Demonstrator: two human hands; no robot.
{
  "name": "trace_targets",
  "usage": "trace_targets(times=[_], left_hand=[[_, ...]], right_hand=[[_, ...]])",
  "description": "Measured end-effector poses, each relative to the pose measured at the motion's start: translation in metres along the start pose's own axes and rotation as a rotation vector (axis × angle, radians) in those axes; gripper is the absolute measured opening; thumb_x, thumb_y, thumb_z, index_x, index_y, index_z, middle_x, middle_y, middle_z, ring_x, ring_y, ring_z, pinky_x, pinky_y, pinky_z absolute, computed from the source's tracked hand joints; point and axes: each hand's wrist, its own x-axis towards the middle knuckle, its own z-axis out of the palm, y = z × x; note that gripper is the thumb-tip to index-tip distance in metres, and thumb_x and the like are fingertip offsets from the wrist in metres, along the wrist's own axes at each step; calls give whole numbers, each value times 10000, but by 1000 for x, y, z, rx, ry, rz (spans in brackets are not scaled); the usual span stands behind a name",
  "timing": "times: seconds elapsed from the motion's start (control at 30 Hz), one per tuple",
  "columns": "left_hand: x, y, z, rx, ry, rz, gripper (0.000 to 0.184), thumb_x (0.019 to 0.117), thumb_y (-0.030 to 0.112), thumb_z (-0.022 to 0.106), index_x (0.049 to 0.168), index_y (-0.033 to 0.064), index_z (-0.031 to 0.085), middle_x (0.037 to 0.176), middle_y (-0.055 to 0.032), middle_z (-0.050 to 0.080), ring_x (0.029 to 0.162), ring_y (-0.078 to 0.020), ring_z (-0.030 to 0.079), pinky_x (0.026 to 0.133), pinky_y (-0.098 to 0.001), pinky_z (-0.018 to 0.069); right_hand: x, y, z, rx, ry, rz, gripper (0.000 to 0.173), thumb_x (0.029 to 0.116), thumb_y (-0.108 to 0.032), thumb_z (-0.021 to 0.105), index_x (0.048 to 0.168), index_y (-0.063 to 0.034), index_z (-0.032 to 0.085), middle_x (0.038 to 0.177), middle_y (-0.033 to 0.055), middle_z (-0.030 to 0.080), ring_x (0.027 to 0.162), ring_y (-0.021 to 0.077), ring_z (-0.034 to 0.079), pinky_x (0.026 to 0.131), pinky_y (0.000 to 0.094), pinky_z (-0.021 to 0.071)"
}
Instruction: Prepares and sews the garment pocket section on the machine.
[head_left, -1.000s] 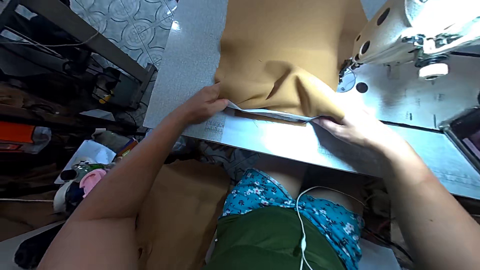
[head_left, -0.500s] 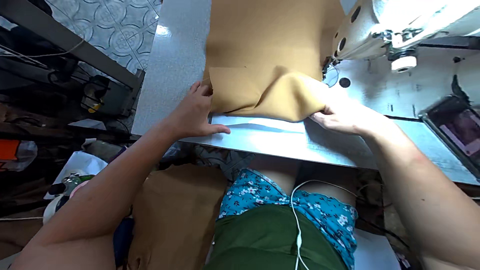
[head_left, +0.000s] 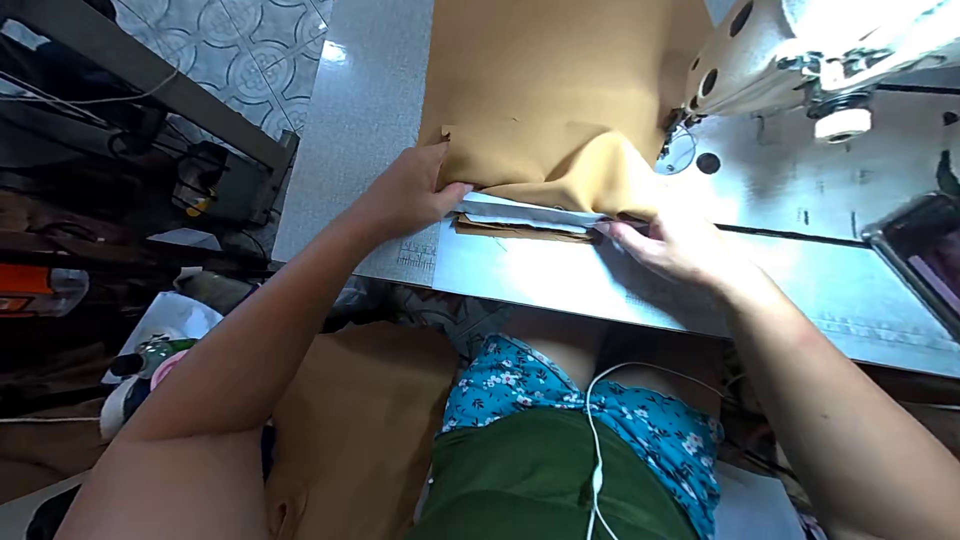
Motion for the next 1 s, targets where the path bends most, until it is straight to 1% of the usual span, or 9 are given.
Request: trace_targets(times=[0.17,0.37,0.5,0.57,0.73,0.8,0.87,0.93,1.0], left_hand=[[-3,0,9,32,-1,-1,228,1013,125,589,1140,-60,632,1022,-162,697,949,-143,677,879,-339,539],[-3,4,9,65,43,19,206,1029,124,553,1120,-38,643,980,-119,699,910,-78,666,841,-270,530],[-4,4,16,121,52,52,216,1025,116,554,1079,-72,646,953,-184,697,915,-213,686,858,-395,531],[-5,0,18,153,71,116,302,1018,201,573,1103,-76,657,1008,-204,713,1007,-272,692,958,-469,498],[-19,-15,23,316,115,273,855,906,713,502,1193,-75,669,1187,-275,688,1212,-460,620,1101,-736,297],[-24,-25,23,339,129,306,729,970,625,474,1144,-46,699,1149,-266,698,1183,-469,631,1084,-790,243],[-29,-37,21,278,123,310,468,1009,402,519,1070,-12,728,1120,-238,706,1184,-453,625,1084,-791,223],[-34,-43,18,135,70,253,335,1001,235,541,1085,-35,720,1173,-237,669,1242,-415,575,1114,-726,235],[-36,-46,14,22,9,206,304,976,193,551,1078,-40,716,1223,-222,661,1307,-370,535,1161,-695,183]], right_hand=[[1,-1,4,-86,16,-79,223,957,-113,606,1044,61,714,1088,273,694,1130,460,635,1009,647,419],[-3,-10,12,-236,174,-124,161,960,-5,589,1010,76,719,1047,289,707,1071,462,672,976,529,503],[-2,0,17,-328,139,-162,147,904,34,592,996,41,707,1079,292,692,1120,503,641,976,641,475],[-4,2,16,-342,118,-147,156,904,17,597,1013,31,707,1106,292,689,1148,510,628,990,667,450],[-6,13,2,-227,52,-221,229,950,-168,594,1003,11,726,1065,251,709,1107,452,659,988,617,472],[-13,18,-7,-169,-51,-160,485,976,-436,526,1137,-19,714,1201,226,689,1239,417,605,1056,653,398],[-19,15,-15,-81,-151,-46,677,968,-601,483,1297,-39,665,1382,197,620,1401,382,485,1136,711,243],[-21,15,-19,12,-161,20,600,978,-551,487,1254,-60,693,1358,144,642,1395,321,499,1147,735,178],[-23,18,-20,83,-166,46,483,1001,-450,488,1202,-71,710,1312,108,656,1375,265,510,1163,724,140]])
